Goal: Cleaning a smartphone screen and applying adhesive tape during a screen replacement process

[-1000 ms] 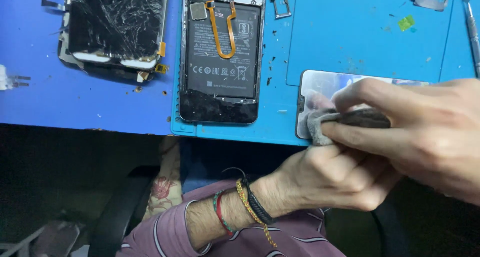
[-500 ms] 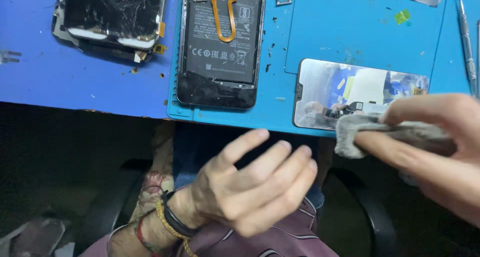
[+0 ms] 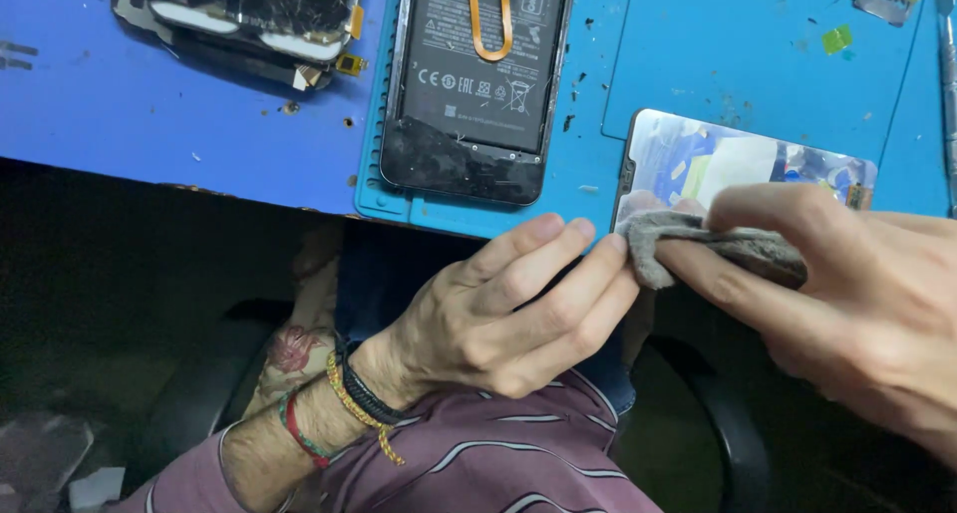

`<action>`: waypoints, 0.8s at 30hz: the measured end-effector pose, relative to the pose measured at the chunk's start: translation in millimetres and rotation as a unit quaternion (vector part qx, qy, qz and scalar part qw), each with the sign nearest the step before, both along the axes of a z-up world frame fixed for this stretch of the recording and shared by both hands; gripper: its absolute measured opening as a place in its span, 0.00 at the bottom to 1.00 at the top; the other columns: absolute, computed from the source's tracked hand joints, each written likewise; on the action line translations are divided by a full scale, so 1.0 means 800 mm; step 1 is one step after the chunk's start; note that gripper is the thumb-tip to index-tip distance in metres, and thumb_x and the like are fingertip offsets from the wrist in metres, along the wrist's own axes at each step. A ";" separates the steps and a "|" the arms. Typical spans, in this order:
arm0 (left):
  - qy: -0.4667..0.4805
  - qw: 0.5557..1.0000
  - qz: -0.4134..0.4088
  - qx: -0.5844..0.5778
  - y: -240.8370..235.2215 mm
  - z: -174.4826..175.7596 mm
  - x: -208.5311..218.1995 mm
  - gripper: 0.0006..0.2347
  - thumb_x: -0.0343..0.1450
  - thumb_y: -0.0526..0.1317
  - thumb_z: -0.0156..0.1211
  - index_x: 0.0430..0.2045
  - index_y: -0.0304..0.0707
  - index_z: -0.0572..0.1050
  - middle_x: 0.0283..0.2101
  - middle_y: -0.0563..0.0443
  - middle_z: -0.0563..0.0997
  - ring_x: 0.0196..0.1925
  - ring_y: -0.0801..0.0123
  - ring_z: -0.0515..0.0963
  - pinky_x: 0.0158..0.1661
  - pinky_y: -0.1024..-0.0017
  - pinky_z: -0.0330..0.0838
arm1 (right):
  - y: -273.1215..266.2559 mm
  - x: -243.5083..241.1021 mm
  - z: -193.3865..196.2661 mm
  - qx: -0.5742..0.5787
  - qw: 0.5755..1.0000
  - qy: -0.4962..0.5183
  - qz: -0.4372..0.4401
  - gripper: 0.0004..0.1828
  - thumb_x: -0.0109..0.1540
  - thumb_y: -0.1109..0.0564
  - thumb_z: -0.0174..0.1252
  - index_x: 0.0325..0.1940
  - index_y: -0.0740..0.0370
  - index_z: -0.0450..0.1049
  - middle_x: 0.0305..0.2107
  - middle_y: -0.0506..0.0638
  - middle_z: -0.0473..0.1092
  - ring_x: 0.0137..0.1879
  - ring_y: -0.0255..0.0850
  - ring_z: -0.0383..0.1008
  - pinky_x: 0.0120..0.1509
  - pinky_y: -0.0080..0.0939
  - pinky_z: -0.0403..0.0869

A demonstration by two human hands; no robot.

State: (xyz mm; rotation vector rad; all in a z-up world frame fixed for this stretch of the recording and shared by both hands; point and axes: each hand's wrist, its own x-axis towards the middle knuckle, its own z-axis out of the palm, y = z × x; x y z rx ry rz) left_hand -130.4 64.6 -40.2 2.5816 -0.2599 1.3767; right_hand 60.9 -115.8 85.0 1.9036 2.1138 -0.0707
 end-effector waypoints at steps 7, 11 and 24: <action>-0.001 1.000 -0.006 0.009 0.004 -0.009 -0.002 0.15 0.83 0.35 0.45 0.49 0.42 0.86 0.54 0.51 0.82 0.58 0.66 0.78 0.67 0.70 0.67 | 0.012 -0.012 0.001 -0.004 0.999 -0.042 0.004 0.28 0.65 0.59 0.51 0.71 0.49 0.68 0.55 0.51 0.63 0.34 0.47 0.76 0.35 0.46 0.78; -0.016 1.000 0.012 0.000 0.003 -0.011 0.000 0.10 0.82 0.34 0.54 0.48 0.40 0.85 0.52 0.52 0.82 0.56 0.66 0.79 0.67 0.70 0.67 | -0.014 -0.008 -0.008 0.020 0.992 0.085 -0.092 0.27 0.63 0.62 0.55 0.68 0.49 0.72 0.58 0.51 0.65 0.52 0.47 0.76 0.47 0.45 0.73; -0.012 1.000 -0.012 -0.013 0.002 -0.009 0.002 0.12 0.82 0.32 0.50 0.47 0.37 0.85 0.52 0.48 0.84 0.57 0.65 0.79 0.66 0.69 0.69 | -0.007 -0.002 -0.007 0.022 0.997 0.054 -0.045 0.31 0.62 0.62 0.56 0.70 0.49 0.70 0.56 0.55 0.65 0.44 0.49 0.75 0.40 0.47 0.75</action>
